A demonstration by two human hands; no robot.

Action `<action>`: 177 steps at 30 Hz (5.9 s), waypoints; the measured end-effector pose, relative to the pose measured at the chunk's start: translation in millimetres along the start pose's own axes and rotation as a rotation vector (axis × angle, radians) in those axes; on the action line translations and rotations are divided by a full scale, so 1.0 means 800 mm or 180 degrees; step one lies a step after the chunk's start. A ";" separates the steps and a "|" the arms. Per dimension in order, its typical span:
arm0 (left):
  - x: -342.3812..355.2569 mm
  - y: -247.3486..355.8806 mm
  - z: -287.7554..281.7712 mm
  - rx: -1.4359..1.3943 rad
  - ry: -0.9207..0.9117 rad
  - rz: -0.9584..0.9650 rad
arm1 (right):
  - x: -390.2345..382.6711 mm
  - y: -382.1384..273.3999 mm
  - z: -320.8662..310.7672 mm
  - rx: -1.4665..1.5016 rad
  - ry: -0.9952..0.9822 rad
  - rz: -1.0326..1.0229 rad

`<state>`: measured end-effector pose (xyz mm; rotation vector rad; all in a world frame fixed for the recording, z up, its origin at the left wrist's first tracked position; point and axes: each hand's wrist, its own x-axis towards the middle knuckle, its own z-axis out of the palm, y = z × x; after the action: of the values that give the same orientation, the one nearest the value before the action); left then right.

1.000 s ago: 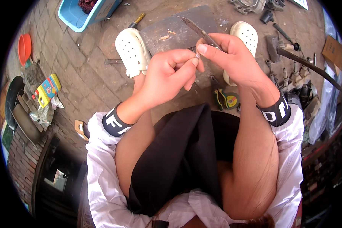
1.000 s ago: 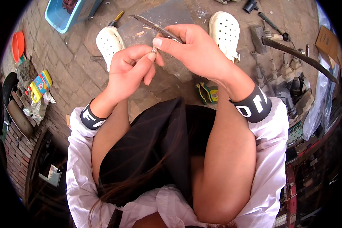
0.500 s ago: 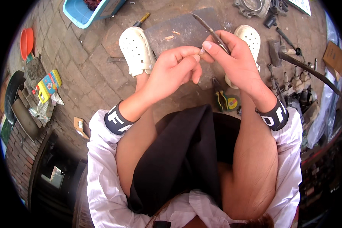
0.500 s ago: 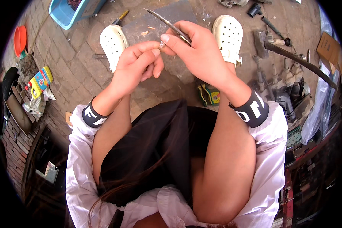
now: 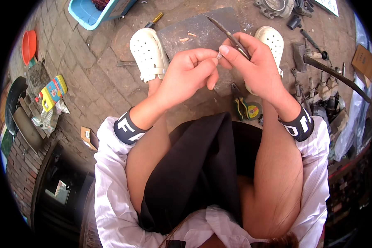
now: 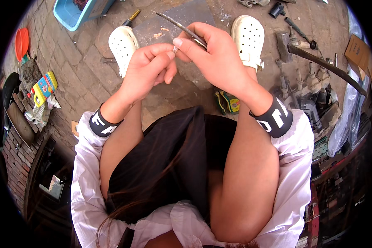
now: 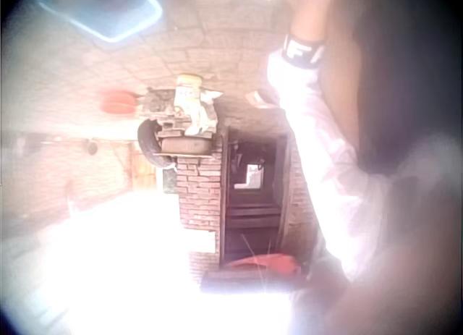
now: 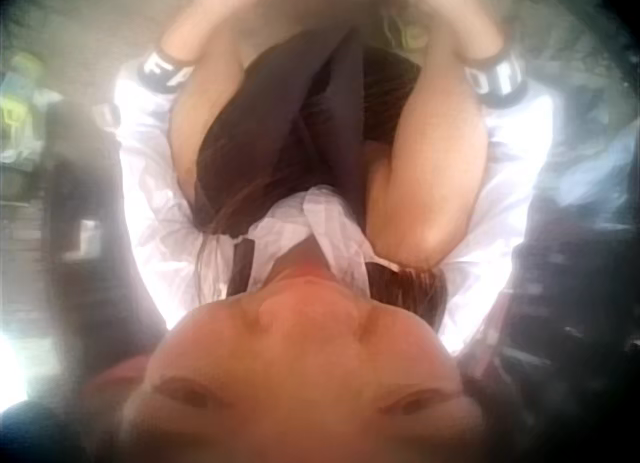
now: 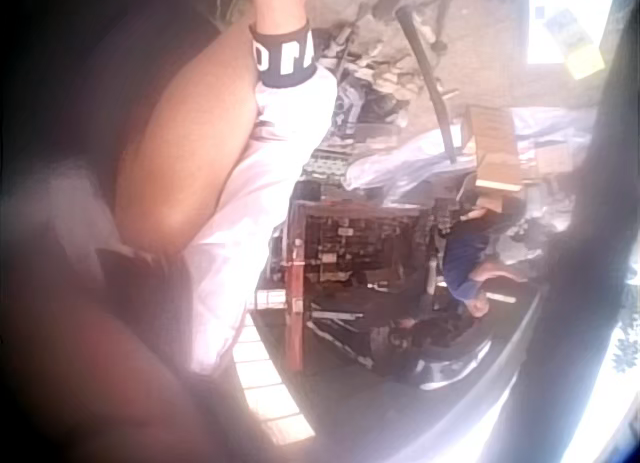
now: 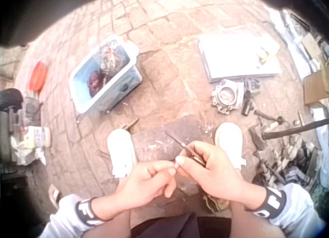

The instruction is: The person sits on the ground and uses a knife to scrape and sharpen small metal rods. They repeatedly scrape the rods against a flat metal plate, occasionally inspecting the edges and placing finished pieces into a blue container.

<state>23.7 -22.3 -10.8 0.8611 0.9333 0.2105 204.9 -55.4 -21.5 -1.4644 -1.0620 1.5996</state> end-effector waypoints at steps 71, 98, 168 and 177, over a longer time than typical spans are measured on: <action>0.050 -0.098 -0.050 -0.0333 0.0744 -0.0818 | 0.027 0.098 -0.006 -0.2336 -0.0276 -0.0688; 0.064 -0.128 -0.065 -0.0559 0.0806 -0.0762 | 0.042 0.139 -0.010 -0.2943 -0.0539 -0.1136; 0.066 -0.120 -0.033 -0.0497 0.1333 -0.0603 | 0.065 0.134 0.012 -0.3920 -0.0593 -0.1013; 0.067 -0.125 -0.038 -0.0412 0.1303 -0.0602 | 0.067 0.126 0.014 -0.3865 -0.0697 -0.0862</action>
<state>13.5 -44.3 -126.1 0.6144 1.3606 0.2863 191.0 -49.7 -135.4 -1.7068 -2.4835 0.8772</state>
